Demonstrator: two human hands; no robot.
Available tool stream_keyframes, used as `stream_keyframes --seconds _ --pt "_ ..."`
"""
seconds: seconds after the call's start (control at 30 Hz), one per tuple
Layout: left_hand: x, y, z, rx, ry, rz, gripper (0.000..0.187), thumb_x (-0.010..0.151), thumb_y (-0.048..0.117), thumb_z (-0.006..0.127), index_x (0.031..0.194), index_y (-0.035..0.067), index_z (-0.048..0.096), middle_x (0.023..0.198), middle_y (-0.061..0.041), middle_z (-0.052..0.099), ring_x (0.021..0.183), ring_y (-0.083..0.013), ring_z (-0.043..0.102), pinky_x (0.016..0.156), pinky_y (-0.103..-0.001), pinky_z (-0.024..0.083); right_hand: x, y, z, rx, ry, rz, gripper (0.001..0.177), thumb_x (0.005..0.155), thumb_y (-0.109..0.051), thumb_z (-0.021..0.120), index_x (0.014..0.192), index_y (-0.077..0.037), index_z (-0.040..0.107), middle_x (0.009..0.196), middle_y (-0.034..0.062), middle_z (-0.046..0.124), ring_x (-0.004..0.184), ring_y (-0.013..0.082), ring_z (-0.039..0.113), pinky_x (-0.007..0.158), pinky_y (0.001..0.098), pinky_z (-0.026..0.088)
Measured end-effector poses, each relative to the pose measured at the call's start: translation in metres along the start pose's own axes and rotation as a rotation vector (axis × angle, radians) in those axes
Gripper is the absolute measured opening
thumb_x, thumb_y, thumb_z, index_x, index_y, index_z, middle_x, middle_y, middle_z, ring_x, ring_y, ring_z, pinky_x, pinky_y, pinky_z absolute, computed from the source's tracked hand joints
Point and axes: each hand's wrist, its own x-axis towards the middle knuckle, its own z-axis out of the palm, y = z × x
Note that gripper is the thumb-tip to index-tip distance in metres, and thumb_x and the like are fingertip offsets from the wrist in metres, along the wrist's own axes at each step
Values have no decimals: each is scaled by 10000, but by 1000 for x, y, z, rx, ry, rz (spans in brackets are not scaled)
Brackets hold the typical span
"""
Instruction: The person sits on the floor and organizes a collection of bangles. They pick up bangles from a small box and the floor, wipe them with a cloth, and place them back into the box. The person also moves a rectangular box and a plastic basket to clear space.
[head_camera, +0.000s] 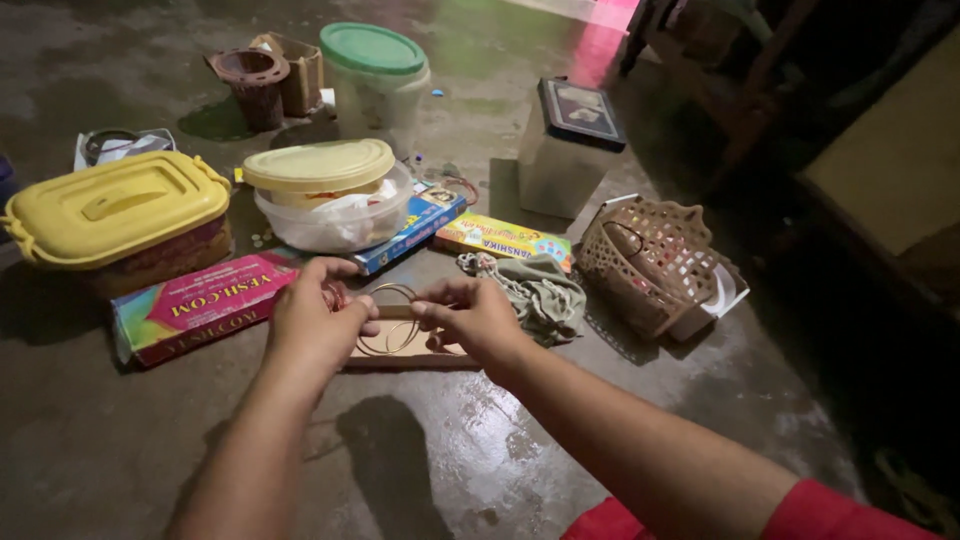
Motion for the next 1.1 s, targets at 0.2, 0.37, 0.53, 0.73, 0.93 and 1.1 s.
stream_keyframes --seconds 0.2,0.37,0.53,0.73,0.93,1.1 --pt "2 5 7 53 -23 -138 277 858 10 734 1115 11 632 769 -87 724 670 -179 768 585 -292 585 11 23 -2 13 43 -53 147 948 -96 722 939 43 673 749 96 703 604 152 662 547 286 547" --pt "10 -7 2 2 98 -41 218 866 -37 687 1077 2 650 803 -99 736 695 -178 773 615 -277 599 38 41 -7 47 99 -74 98 914 -56 728 945 35 706 757 72 721 627 141 690 569 301 582" --pt "16 -15 1 -69 156 9 218 865 -41 707 1070 -12 639 864 -117 752 747 -186 779 654 -277 606 42 52 -20 -287 355 42 74 887 -44 735 920 21 738 756 94 755 631 170 726 578 318 599" --pt "14 -10 15 -198 97 -145 264 871 -51 654 1125 15 630 907 -125 783 777 -181 789 641 -270 611 66 91 1 -736 428 1 134 721 -101 836 822 -28 786 796 181 751 734 284 749 730 385 587" --pt "18 -13 16 -195 80 -184 268 889 -42 632 1148 28 628 938 -132 788 777 -176 789 608 -265 582 75 103 12 -812 459 58 138 688 -103 836 799 -36 790 811 198 736 777 329 740 774 403 587" --pt "14 -4 19 -183 77 -237 270 896 -24 619 1156 45 628 962 -112 792 778 -177 786 616 -268 570 69 93 9 -756 342 135 309 613 -113 878 888 -25 766 843 198 736 802 320 754 767 400 598"
